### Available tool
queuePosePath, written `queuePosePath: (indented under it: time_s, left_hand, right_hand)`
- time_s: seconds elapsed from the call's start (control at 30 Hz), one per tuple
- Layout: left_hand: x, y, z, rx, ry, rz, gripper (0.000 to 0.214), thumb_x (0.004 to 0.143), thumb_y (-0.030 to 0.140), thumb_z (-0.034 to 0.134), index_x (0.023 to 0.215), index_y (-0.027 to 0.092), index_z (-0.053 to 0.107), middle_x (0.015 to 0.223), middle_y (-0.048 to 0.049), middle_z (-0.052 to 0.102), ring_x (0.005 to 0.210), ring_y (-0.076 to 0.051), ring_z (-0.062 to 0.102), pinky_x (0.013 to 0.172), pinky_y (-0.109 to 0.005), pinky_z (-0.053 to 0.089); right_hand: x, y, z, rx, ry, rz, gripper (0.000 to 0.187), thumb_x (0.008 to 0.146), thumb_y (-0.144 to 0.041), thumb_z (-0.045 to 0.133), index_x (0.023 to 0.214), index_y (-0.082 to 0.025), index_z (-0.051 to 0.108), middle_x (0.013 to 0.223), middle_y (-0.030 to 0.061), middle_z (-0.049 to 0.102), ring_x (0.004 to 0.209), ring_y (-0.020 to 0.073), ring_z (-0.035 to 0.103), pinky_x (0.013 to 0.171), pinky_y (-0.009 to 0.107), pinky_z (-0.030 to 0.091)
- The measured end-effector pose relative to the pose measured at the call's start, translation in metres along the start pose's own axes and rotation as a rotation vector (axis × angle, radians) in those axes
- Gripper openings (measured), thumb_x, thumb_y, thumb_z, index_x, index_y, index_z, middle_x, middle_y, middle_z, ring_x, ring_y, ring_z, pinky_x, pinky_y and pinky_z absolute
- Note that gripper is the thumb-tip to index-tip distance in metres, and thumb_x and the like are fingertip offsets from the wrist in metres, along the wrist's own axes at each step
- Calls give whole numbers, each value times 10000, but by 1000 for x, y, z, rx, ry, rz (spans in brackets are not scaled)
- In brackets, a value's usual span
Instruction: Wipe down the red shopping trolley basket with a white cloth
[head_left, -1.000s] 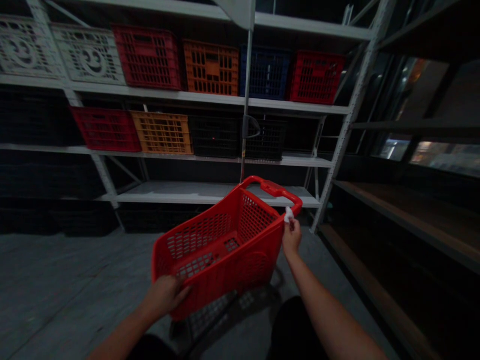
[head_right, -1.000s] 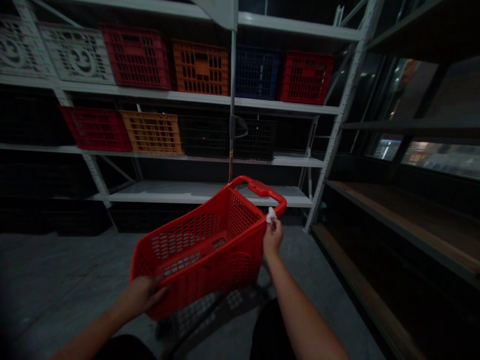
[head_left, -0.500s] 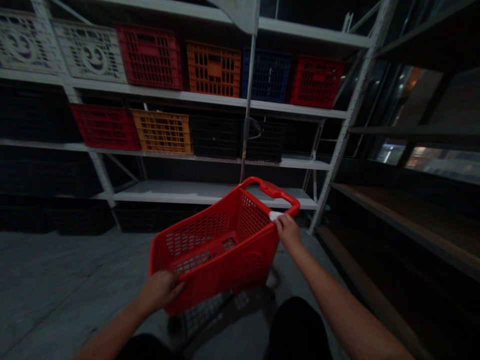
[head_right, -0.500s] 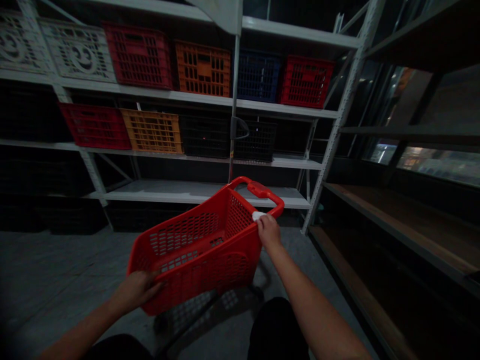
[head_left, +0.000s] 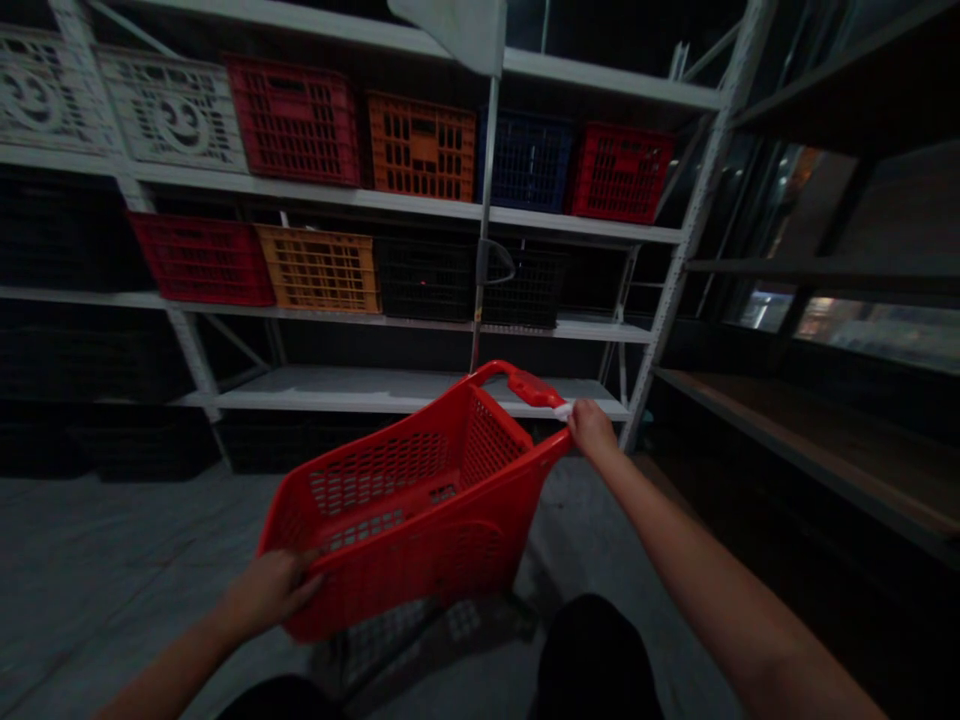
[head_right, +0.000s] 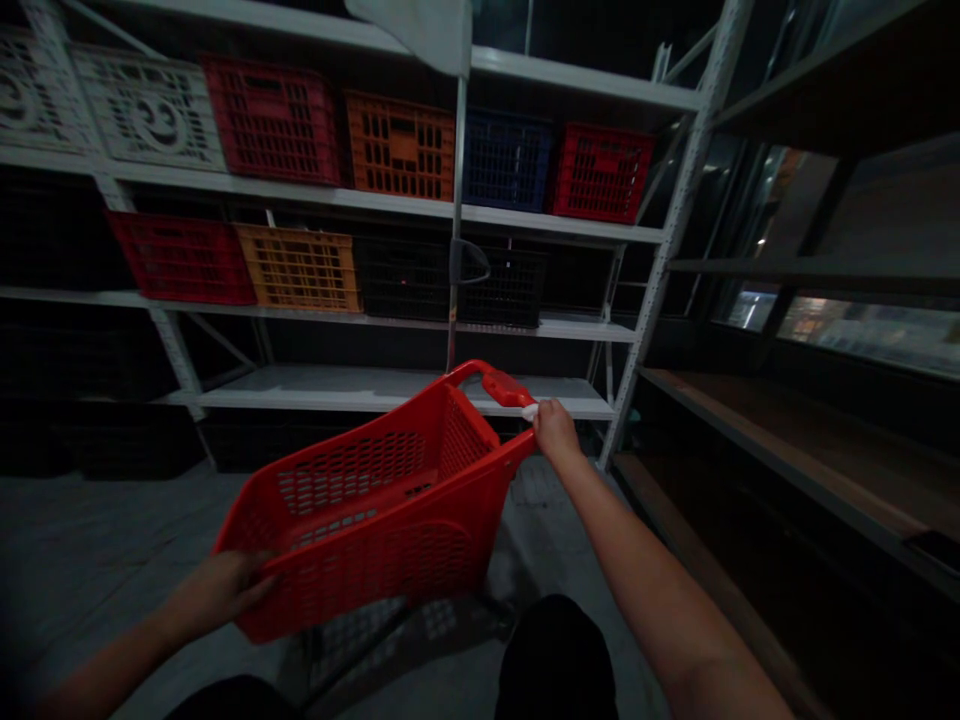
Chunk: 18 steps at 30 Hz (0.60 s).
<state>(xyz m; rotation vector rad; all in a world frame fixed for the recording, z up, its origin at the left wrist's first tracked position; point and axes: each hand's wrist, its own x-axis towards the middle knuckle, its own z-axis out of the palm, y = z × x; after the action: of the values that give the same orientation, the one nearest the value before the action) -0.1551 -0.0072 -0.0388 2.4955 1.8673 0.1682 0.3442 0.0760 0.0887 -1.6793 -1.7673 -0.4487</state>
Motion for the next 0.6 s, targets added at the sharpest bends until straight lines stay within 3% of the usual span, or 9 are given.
queuePosePath:
  time_s: [0.13,0.23,0.3,0.43,0.53,0.6]
  left_hand:
    - [-9,-30,-5,16,-5,-27,421,761,543,319,858,248,603,772,8,685,764,-211,619,723,-328,460]
    - [-11,-22,-18,-31,75,7,475,751,581,348,1031,262,561,1038,17,648,949,-218,583,861,-343,429]
    - [-6,5,-31,-85,119,86,532,752,577,373,1129,231,518,1180,-30,573,1057,-219,529,932,-323,383]
    - [25,92,-57,-158,205,144,539,813,544,289,1137,180,519,1200,-76,548,1108,-192,486,974,-309,338]
    - [54,150,-68,-190,254,102,548,849,516,183,1053,175,560,1071,-82,615,988,-171,557,885,-282,392]
    - [68,170,-71,-146,236,-16,621,848,529,109,901,166,610,896,-97,661,860,-185,602,776,-285,429]
  right_hand:
    - [-3,11,0,302,35,65,196,758,-187,432,852,-154,601,819,62,625,768,177,558,704,267,406]
    - [-11,3,6,494,33,51,231,746,-211,429,834,-152,634,847,67,646,798,179,573,720,273,417]
    - [-13,-7,9,569,7,45,229,732,-222,446,816,-148,646,822,65,650,781,178,575,705,274,420]
    - [-11,-31,9,663,-83,57,154,693,-222,504,723,-152,638,713,27,628,674,150,554,623,245,410]
    - [-14,-50,4,769,-193,48,102,652,-231,569,661,-143,620,636,3,593,586,121,516,558,220,384]
    - [-20,-62,-1,907,-339,37,109,630,-249,605,651,-142,608,589,-16,574,531,103,491,518,206,365]
